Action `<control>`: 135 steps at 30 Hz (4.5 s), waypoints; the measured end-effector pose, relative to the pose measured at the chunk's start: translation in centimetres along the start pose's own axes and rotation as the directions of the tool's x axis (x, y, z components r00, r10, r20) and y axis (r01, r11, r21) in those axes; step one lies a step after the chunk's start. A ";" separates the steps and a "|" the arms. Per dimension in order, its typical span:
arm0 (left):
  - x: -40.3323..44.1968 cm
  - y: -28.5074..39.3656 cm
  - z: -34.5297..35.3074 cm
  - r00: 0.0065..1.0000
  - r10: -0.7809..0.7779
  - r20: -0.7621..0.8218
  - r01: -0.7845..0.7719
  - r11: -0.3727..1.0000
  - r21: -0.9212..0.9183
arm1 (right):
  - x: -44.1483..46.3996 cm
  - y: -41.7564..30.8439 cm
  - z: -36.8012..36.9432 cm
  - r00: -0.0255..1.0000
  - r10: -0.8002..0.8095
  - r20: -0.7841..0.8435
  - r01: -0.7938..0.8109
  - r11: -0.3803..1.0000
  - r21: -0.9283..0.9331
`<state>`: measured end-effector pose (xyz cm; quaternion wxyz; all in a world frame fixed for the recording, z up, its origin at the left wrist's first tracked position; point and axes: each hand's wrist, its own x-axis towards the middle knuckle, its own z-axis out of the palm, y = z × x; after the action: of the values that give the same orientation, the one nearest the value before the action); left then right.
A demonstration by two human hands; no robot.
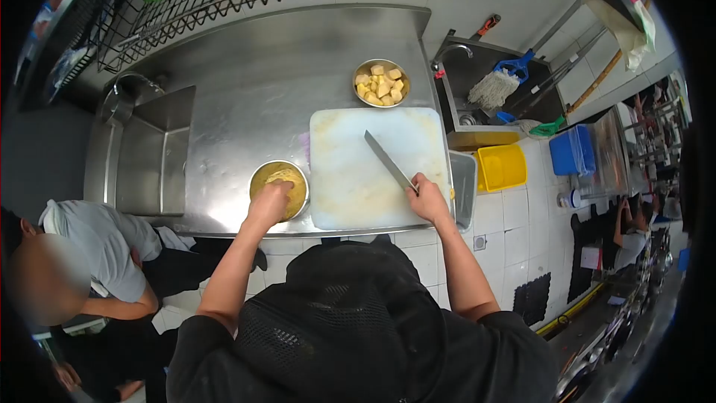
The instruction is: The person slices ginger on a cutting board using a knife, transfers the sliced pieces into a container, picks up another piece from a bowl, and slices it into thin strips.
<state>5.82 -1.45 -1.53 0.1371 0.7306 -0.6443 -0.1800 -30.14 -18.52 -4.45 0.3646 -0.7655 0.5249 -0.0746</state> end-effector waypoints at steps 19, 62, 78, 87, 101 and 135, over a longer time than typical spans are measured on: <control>29.6 10.7 -3.6 0.992 -0.085 0.091 0.065 0.978 0.200 | 0.9 0.5 0.4 0.974 -0.024 0.226 0.050 0.993 -0.111; 5.7 14.6 14.2 0.879 0.083 -0.469 -0.242 0.926 -0.291 | -5.0 2.2 -2.2 0.934 -0.169 0.315 0.244 0.946 -0.215; 6.5 14.6 14.4 0.914 0.034 -0.405 -0.193 0.913 -0.359 | -8.2 0.1 -6.3 0.913 -0.158 0.376 0.284 0.908 -0.307; 6.6 14.3 14.6 0.909 0.039 -0.414 -0.206 0.907 -0.368 | -6.9 0.1 -5.2 0.917 -0.194 0.348 0.294 0.919 -0.264; 6.5 14.6 15.0 0.897 0.045 -0.440 -0.213 0.916 -0.341 | -7.5 0.7 -4.8 0.919 -0.182 0.350 0.274 0.933 -0.235; 6.0 14.9 15.8 0.854 0.074 -0.515 -0.264 0.915 -0.306 | -8.2 -1.6 -7.5 0.894 -0.065 0.444 0.207 0.938 -0.279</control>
<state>-13.76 -8.82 -9.80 0.4458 0.6530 -0.6054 -0.0916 -36.28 -14.83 4.17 0.3361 -0.8470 0.3814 0.1553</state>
